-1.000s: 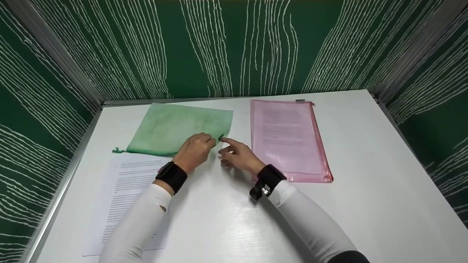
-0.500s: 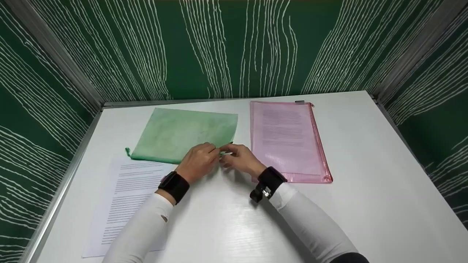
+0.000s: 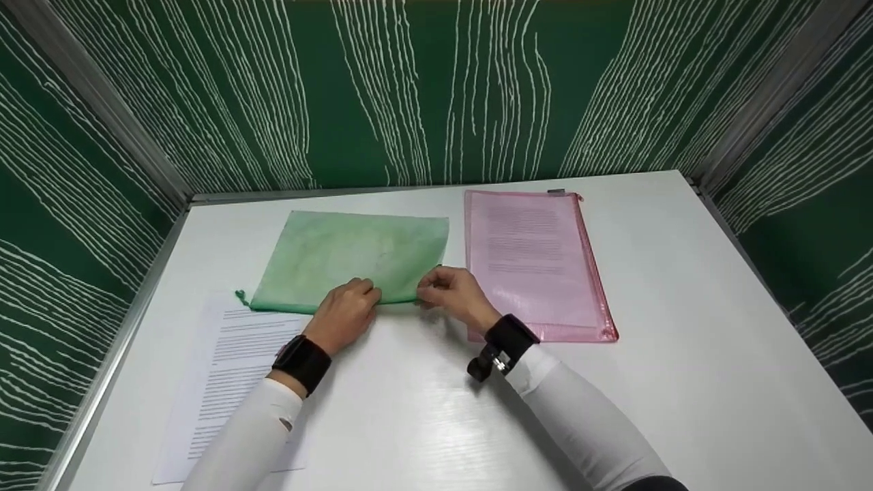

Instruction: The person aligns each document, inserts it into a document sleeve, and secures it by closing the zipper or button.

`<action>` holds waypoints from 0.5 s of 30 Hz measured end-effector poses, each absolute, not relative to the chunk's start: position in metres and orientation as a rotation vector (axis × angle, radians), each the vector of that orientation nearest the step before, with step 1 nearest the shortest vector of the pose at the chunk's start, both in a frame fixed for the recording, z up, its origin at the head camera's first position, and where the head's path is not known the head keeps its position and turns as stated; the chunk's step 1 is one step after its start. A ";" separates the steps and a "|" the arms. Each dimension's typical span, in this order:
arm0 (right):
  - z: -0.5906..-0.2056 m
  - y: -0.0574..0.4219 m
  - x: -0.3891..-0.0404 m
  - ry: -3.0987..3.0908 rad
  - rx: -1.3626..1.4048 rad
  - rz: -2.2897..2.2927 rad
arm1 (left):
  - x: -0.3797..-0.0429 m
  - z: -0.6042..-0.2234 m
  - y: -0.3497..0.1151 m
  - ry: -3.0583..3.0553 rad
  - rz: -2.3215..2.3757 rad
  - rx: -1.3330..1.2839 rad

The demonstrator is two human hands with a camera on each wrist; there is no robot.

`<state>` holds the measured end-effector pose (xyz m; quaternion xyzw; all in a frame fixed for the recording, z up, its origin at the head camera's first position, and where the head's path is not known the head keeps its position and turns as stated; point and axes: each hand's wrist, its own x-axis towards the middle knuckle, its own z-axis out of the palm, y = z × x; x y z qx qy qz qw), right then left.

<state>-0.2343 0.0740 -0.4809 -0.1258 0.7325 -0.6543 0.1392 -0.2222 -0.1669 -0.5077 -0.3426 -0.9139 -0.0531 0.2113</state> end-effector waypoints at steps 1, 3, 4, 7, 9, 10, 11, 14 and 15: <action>-0.481 0.075 -0.233 2.119 -0.357 -1.896 | -0.222 -0.509 -0.172 -2.544 -0.145 -0.924; -0.481 0.076 -0.232 2.137 -0.340 -1.897 | -0.221 -0.509 -0.182 -2.550 -0.134 -0.860; -0.481 0.077 -0.231 2.144 -0.338 -1.897 | -0.220 -0.509 -0.188 -2.554 -0.133 -0.827; -0.484 0.080 -0.228 2.155 -0.337 -1.890 | -0.219 -0.509 -0.204 -2.580 -0.127 -0.712; -0.486 0.083 -0.227 2.148 -0.335 -1.889 | -0.219 -0.508 -0.215 -2.605 -0.123 -0.635; -0.487 0.085 -0.226 2.145 -0.332 -1.889 | -0.218 -0.507 -0.220 -2.618 -0.126 -0.600; -0.488 0.087 -0.225 2.144 -0.325 -1.889 | -0.218 -0.506 -0.225 -2.630 -0.127 -0.565; -0.490 0.095 -0.223 2.175 -0.305 -1.873 | -0.216 -0.497 -0.237 -2.648 -0.155 -0.480; -0.490 0.098 -0.222 2.197 -0.292 -1.864 | -0.214 -0.493 -0.240 -2.646 -0.172 -0.458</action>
